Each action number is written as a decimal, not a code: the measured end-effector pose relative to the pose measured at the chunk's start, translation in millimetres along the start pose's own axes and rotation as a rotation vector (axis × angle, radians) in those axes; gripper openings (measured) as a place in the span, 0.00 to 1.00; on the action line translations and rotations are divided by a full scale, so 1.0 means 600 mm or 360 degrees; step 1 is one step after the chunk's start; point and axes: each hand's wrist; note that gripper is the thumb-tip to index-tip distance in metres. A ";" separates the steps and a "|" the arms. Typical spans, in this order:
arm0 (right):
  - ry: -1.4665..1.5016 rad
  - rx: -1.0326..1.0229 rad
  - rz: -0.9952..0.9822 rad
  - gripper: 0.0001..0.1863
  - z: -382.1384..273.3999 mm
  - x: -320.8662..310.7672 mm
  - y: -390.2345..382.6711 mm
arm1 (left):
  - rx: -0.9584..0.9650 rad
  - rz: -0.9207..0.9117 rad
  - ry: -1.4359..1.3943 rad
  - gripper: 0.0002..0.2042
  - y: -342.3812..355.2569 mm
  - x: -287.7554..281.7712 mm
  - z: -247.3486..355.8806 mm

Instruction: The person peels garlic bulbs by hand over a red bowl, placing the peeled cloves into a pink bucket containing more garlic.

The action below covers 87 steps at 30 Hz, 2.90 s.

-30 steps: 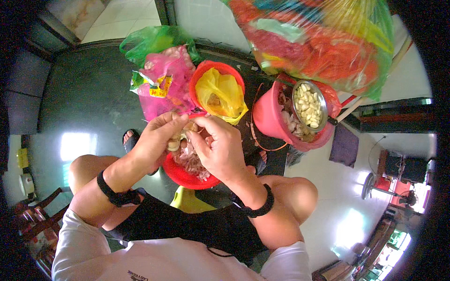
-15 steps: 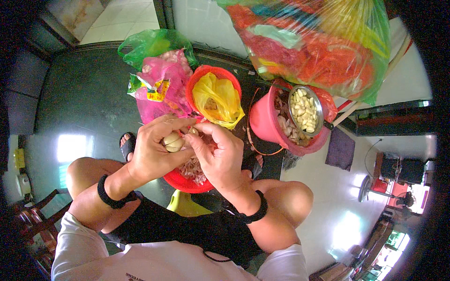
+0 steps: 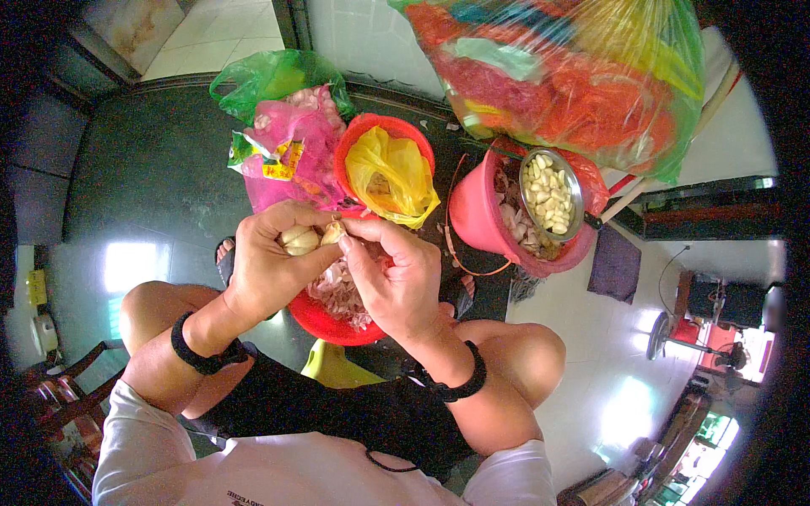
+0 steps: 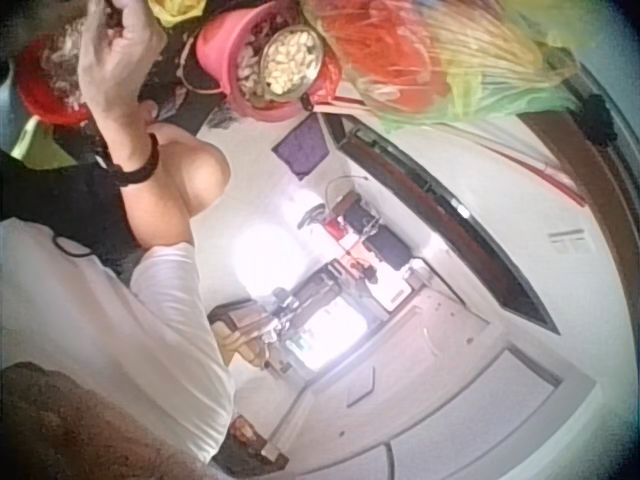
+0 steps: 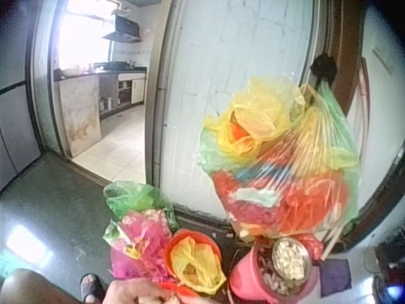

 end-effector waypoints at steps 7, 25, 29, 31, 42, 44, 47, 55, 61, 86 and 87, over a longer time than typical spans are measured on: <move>-0.0164 0.0127 0.0032 0.03 -0.003 -0.010 0.004 | -0.0317 -0.0142 -0.0211 0.11 0.010 -0.001 0.022; -0.0275 -0.0410 0.0079 0.07 -0.016 -0.032 0.026 | -0.0171 -0.0240 -0.0397 0.09 0.008 -0.007 -0.002; -0.0356 -0.0454 0.0078 0.08 -0.003 -0.029 0.023 | 0.0046 -0.0199 -0.0104 0.09 0.006 -0.004 0.002; -0.0381 -0.0494 0.0085 0.07 -0.004 -0.026 0.022 | 0.0060 -0.0178 -0.0022 0.09 0.007 -0.005 0.010; -0.0431 -0.0369 0.0230 0.04 0.011 0.003 0.021 | -0.0371 -0.0151 -0.0606 0.09 0.017 0.006 0.001; -0.0264 -0.0240 0.0213 0.02 0.014 0.005 0.017 | -0.0514 -0.0162 -0.0909 0.10 0.021 0.001 0.008; 0.0037 0.0009 0.0153 0.03 0.004 0.001 0.011 | -0.0733 -0.0170 -0.1396 0.12 0.024 -0.012 0.008; 0.0157 -0.0116 0.0132 0.10 0.001 -0.034 0.020 | -0.0543 -0.0215 -0.0951 0.11 0.020 -0.011 0.016; -0.0557 -0.0799 -0.0006 0.16 -0.008 -0.044 0.040 | 0.0022 -0.0342 -0.0234 0.12 0.015 -0.013 -0.002; 0.0261 -0.0002 -0.0055 0.04 -0.017 -0.015 0.011 | -0.0463 -0.0251 -0.0762 0.13 0.021 -0.026 0.020; 0.0261 0.0003 -0.0053 0.04 -0.015 -0.016 0.012 | -0.0481 -0.0267 -0.0731 0.13 0.021 -0.026 0.017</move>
Point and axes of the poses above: each hand's wrist, its own y-axis towards the middle knuckle, its own x-axis out of the palm, z = x × y, and after that the axes turned 15 degrees about -y, right-handed
